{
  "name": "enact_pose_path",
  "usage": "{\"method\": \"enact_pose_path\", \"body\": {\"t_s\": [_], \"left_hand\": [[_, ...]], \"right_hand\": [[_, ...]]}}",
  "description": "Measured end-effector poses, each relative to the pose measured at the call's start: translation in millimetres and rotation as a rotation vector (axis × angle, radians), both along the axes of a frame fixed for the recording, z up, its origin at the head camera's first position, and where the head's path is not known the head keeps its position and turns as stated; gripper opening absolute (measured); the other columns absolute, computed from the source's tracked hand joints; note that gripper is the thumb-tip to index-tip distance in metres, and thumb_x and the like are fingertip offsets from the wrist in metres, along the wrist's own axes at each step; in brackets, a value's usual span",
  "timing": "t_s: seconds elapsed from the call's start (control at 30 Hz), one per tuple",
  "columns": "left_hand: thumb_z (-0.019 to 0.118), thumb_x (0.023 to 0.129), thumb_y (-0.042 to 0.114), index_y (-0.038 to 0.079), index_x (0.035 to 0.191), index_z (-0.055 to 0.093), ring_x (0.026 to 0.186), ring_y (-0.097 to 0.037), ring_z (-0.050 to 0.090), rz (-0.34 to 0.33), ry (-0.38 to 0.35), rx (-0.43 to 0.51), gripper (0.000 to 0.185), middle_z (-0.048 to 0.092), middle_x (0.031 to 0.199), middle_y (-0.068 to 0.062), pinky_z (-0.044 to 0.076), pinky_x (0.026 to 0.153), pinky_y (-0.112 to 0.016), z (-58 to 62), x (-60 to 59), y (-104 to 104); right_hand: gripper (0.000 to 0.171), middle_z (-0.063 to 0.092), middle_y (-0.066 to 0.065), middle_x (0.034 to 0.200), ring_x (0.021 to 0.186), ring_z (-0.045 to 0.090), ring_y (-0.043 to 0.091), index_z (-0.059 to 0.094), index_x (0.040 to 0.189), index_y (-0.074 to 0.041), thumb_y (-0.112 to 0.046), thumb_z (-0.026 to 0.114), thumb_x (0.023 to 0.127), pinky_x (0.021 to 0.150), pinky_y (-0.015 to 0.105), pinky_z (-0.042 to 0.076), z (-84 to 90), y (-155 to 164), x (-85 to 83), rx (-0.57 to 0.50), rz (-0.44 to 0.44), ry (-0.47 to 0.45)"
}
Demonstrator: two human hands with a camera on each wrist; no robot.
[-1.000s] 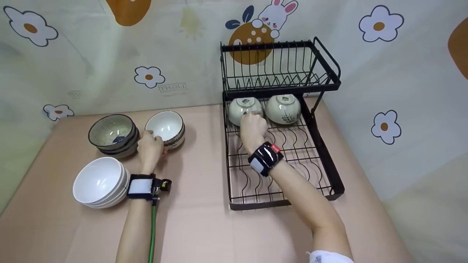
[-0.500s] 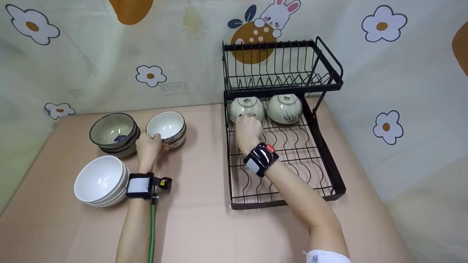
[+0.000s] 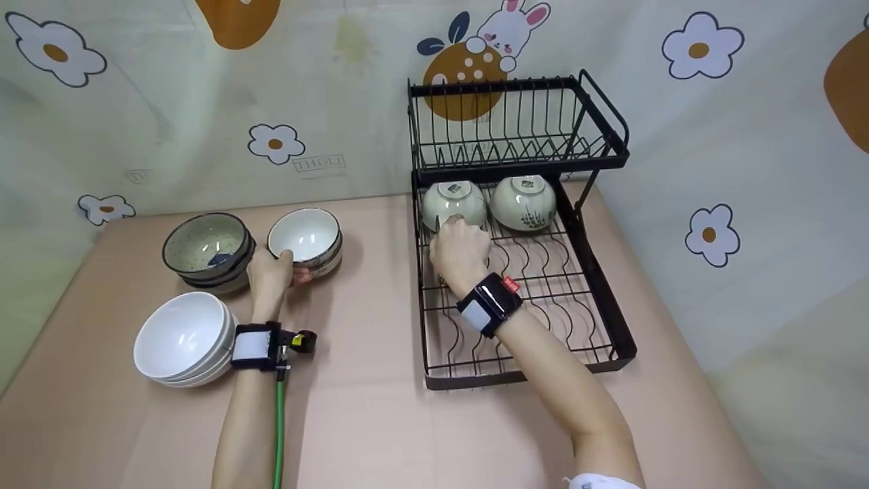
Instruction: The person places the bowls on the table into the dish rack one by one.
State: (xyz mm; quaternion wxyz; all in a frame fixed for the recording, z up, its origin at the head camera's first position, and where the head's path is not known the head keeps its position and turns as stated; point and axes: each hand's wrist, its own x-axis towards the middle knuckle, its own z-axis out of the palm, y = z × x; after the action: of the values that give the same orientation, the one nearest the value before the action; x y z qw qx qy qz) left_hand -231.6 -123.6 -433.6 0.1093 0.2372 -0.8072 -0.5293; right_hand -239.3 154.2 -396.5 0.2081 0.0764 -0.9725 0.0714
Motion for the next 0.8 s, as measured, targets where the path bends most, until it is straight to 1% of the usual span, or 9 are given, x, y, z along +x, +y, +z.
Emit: {"method": "enact_pose_path", "body": {"t_s": [0.07, 0.13, 0.23, 0.3, 0.43, 0.5, 0.57, 0.63, 0.8], "left_hand": [[0.049, 0.100, 0.003, -0.018, 0.135, 0.044, 0.039, -0.008, 0.059, 0.002, -0.002, -0.014, 0.042, 0.067, 0.104, -0.032, 0.058, 0.059, -0.023, 0.2, 0.1, 0], [0.052, 0.100, 0.004, -0.018, 0.134, 0.046, 0.062, -0.023, 0.073, 0.005, -0.010, -0.046, 0.041, 0.066, 0.110, -0.034, 0.060, 0.081, -0.033, 0.3, 0.3, -1], [0.054, 0.098, 0.005, -0.017, 0.130, 0.049, 0.095, -0.042, 0.072, 0.014, -0.018, -0.102, 0.038, 0.064, 0.115, -0.035, 0.050, 0.102, -0.045, 0.2, 0.1, -2], [0.054, 0.098, 0.004, -0.016, 0.127, 0.050, 0.088, -0.038, 0.074, 0.016, 0.004, -0.091, 0.036, 0.068, 0.106, -0.033, 0.053, 0.098, -0.043, -0.8, 0.1, -2], [0.051, 0.096, 0.001, -0.015, 0.126, 0.048, 0.039, -0.014, 0.062, 0.012, 0.052, 0.002, 0.034, 0.065, 0.065, -0.012, 0.058, 0.056, -0.025, -3.6, 0.6, -2], [0.051, 0.097, 0.000, -0.015, 0.126, 0.047, 0.033, -0.001, 0.052, 0.009, 0.062, 0.029, 0.033, 0.061, 0.059, -0.007, 0.052, 0.043, -0.021, -4.4, 0.7, -3], [0.051, 0.096, 0.000, -0.015, 0.126, 0.048, 0.033, 0.002, 0.049, 0.008, 0.061, 0.016, 0.033, 0.064, 0.065, -0.011, 0.054, 0.048, -0.021, -4.3, 0.8, -3], [0.052, 0.096, 0.001, -0.015, 0.125, 0.049, 0.036, -0.003, 0.053, 0.011, 0.054, -0.017, 0.033, 0.069, 0.078, -0.021, 0.060, 0.065, -0.027, -3.6, 0.9, -4], [0.054, 0.096, 0.003, -0.014, 0.126, 0.051, 0.067, -0.032, 0.074, 0.021, 0.050, -0.087, 0.034, 0.068, 0.104, -0.034, 0.052, 0.100, -0.042, -0.3, 1.7, -4]], "right_hand": [[0.039, 0.067, 0.032, 0.078, 0.068, 0.067, 0.050, 0.064, 0.092, 0.011, -0.028, 0.067, 0.092, 0.055, 0.059, 0.055, 0.6, 0, 2.0, 0.010, -0.006, -0.017], [0.043, 0.067, 0.032, 0.078, 0.068, 0.067, 0.050, 0.064, 0.096, 0.012, -0.031, 0.066, 0.093, 0.055, 0.058, 0.055, 1.2, 0, 3.1, 0.019, -0.011, -0.040], [0.049, 0.066, 0.029, 0.075, 0.066, 0.067, 0.047, 0.065, 0.100, 0.012, -0.037, 0.065, 0.095, 0.053, 0.056, 0.055, 2.5, 1, 4.4, 0.033, -0.015, -0.065], [0.055, 0.065, 0.025, 0.071, 0.062, 0.067, 0.043, 0.065, 0.104, 0.012, -0.042, 0.063, 0.097, 0.052, 0.052, 0.054, 4.0, 3, 6.7, 0.049, -0.024, -0.092], [0.053, 0.061, 0.020, 0.066, 0.057, 0.064, 0.037, 0.064, 0.104, 0.011, -0.041, 0.066, 0.097, 0.048, 0.047, 0.053, 5.5, 2, 19.8, 0.062, -0.012, -0.075], [0.045, 0.061, 0.021, 0.067, 0.055, 0.062, 0.037, 0.063, 0.098, 0.010, -0.034, 0.071, 0.094, 0.047, 0.047, 0.053, 4.5, 0, 30.9, 0.053, 0.026, -0.024], [0.036, 0.061, 0.021, 0.068, 0.053, 0.061, 0.037, 0.061, 0.090, 0.007, -0.026, 0.076, 0.091, 0.045, 0.046, 0.052, 3.4, -4, 42.9, 0.036, 0.089, 0.021], [0.030, 0.062, 0.019, 0.067, 0.051, 0.060, 0.036, 0.061, 0.085, 0.005, -0.020, 0.078, 0.089, 0.043, 0.045, 0.051, 2.1, -10, 54.0, 0.016, 0.168, 0.029], [0.029, 0.056, 0.008, 0.058, 0.046, 0.056, 0.025, 0.058, 0.070, -0.003, -0.015, 0.075, 0.091, 0.042, 0.038, 0.051, -0.6, -21, 69.9, -0.048, 0.330, -0.178]]}}
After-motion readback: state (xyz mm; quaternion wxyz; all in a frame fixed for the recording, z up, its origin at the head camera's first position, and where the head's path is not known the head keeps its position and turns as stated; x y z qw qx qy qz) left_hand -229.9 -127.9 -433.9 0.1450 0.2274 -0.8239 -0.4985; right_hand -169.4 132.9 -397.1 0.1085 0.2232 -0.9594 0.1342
